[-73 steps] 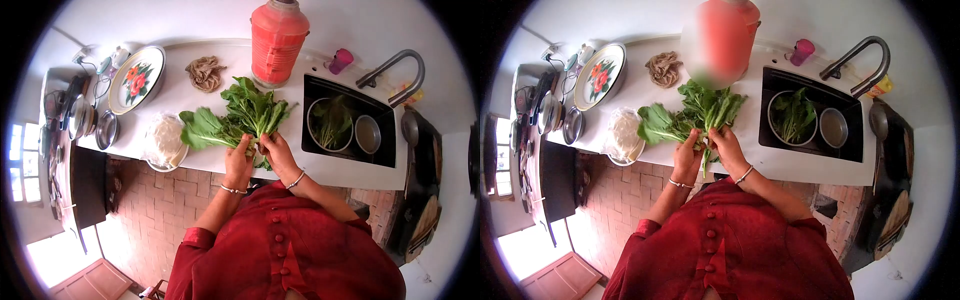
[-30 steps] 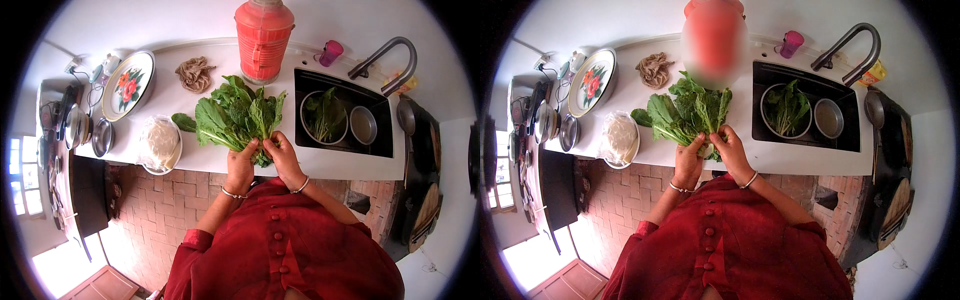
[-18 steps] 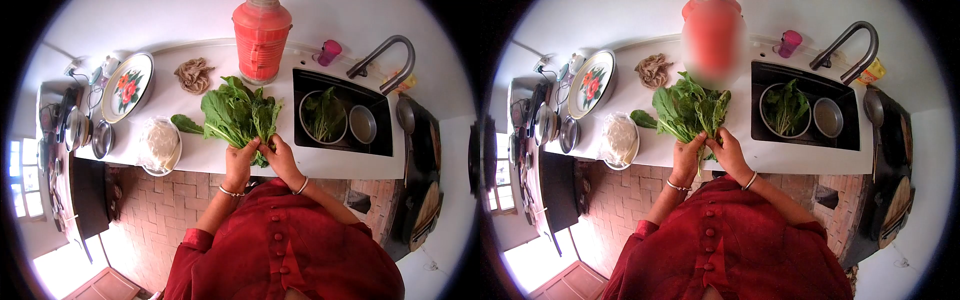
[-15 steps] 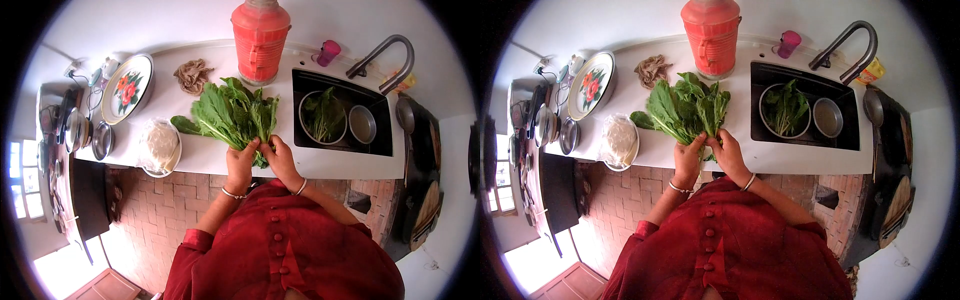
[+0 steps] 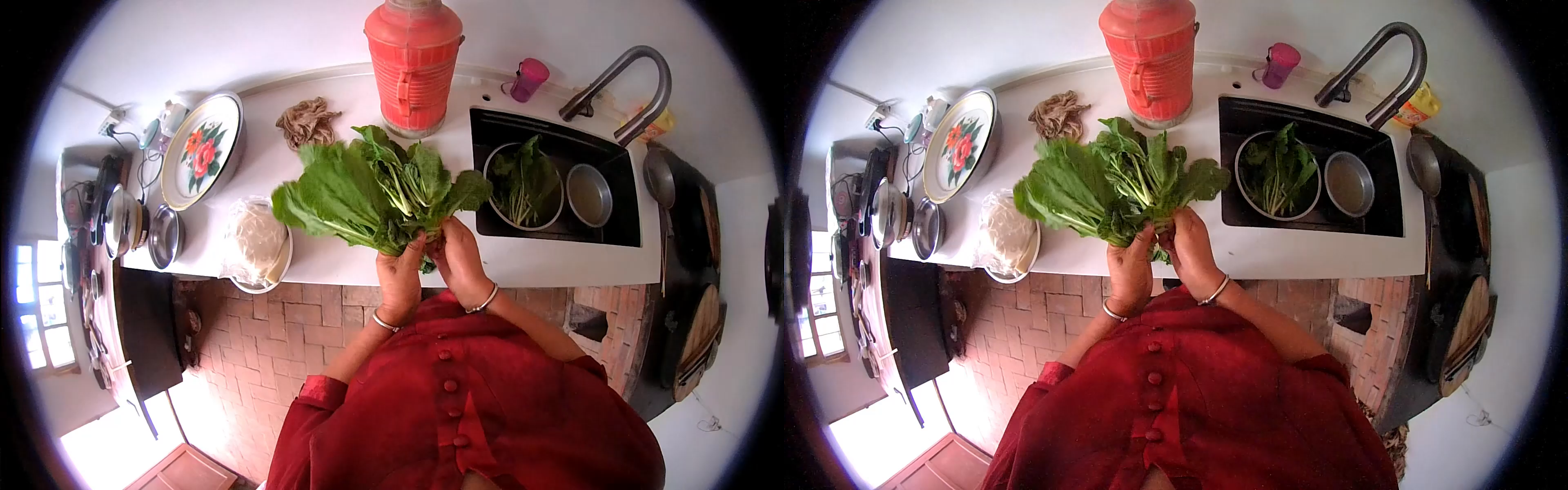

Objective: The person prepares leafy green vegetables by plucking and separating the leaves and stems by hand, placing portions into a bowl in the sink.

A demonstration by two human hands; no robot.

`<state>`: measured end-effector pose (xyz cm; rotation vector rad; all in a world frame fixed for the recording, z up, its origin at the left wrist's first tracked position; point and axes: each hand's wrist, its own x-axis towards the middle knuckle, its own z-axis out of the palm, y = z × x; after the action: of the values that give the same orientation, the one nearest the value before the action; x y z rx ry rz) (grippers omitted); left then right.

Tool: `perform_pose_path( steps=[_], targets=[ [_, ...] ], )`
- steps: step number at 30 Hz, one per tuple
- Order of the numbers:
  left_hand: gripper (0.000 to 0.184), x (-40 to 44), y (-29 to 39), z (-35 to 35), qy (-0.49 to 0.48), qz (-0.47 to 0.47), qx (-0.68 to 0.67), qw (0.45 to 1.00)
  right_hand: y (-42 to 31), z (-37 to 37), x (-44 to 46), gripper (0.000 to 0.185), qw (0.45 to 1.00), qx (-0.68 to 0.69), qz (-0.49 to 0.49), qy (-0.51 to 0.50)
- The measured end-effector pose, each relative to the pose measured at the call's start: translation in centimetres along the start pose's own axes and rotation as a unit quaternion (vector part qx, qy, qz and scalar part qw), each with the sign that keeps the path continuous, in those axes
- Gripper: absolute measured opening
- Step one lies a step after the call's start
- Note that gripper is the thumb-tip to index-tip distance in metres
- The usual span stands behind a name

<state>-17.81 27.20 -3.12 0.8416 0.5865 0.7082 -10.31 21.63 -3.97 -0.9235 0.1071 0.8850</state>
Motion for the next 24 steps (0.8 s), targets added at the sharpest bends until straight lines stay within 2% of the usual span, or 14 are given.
perform_pose_path(
  steps=[3, 4, 7, 9, 11, 13, 14, 16, 17, 19, 20, 21, 23, 24],
  targets=[
    [0.017, 0.1, 0.1, -0.1, 0.011, -0.03, -0.037, 0.999, -0.4, 1.0, 0.1, 0.015, 0.997, 0.066, 0.022, 0.04],
    [0.015, 0.6, 0.2, -0.5, 0.033, -0.081, -0.105, 0.991, -0.5, 0.9, 0.1, 0.015, 0.997, 0.066, 0.021, 0.04],
    [0.009, 1.6, 0.8, -1.5, 0.144, -0.185, -0.256, 0.938, -1.2, -0.5, 0.7, 0.014, 0.985, 0.162, 0.052, -0.032],
    [0.01, 2.6, 1.3, -2.7, 0.151, -0.192, -0.259, 0.935, -2.5, -0.9, 0.8, 0.012, 0.988, 0.147, 0.046, -0.013],
    [0.009, 2.7, 1.5, -3.1, 0.108, -0.211, -0.216, 0.947, -2.8, -1.2, 0.8, 0.012, 0.991, 0.113, 0.051, -0.041],
    [0.009, 2.5, 2.3, -2.4, 0.03, -0.194, -0.051, 0.979, -2.6, -1.2, 0.5, 0.014, 0.997, 0.033, 0.023, -0.068],
    [0.015, 2.6, 1.8, -2.8, -0.001, -0.188, -0.031, 0.982, -2.5, -1.3, 0.5, 0.014, 0.997, 0.034, 0.023, -0.069],
    [0.015, 2.5, 2.0, -2.0, -0.029, -0.167, -0.014, 0.985, -2.2, -1.4, 0.3, 0.016, 0.975, -0.194, -0.002, -0.107],
    [0.016, 2.5, 2.2, -1.6, -0.056, -0.146, 0.004, 0.988, -2.1, -1.3, 0.2, 0.016, 0.975, -0.194, -0.003, -0.106],
    [0.021, 2.5, 2.5, -1.5, -0.068, -0.138, 0.02, 0.988, -2.1, -0.9, 0.1, 0.017, 0.927, -0.365, -0.04, -0.074],
    [0.023, 2.6, 2.5, -1.5, -0.086, -0.133, 0.051, 0.986, -2.0, -1.6, 0.6, 0.017, 0.872, -0.481, -0.065, -0.07],
    [0.026, 2.6, 2.6, -1.6, -0.104, -0.127, 0.081, 0.983, -1.8, -1.4, 0.4, 0.017, 0.872, -0.481, -0.064, -0.07],
    [0.025, 2.7, 2.2, -1.9, -0.109, -0.142, 0.072, 0.981, -1.1, -1.0, 0.1, 0.019, 0.811, -0.514, -0.263, -0.099],
    [0.024, 2.7, 2.0, -2.0, -0.114, -0.156, 0.062, 0.979, -1.2, -1.0, 0.0, 0.019, 0.811, -0.514, -0.263, -0.099]
  ],
)
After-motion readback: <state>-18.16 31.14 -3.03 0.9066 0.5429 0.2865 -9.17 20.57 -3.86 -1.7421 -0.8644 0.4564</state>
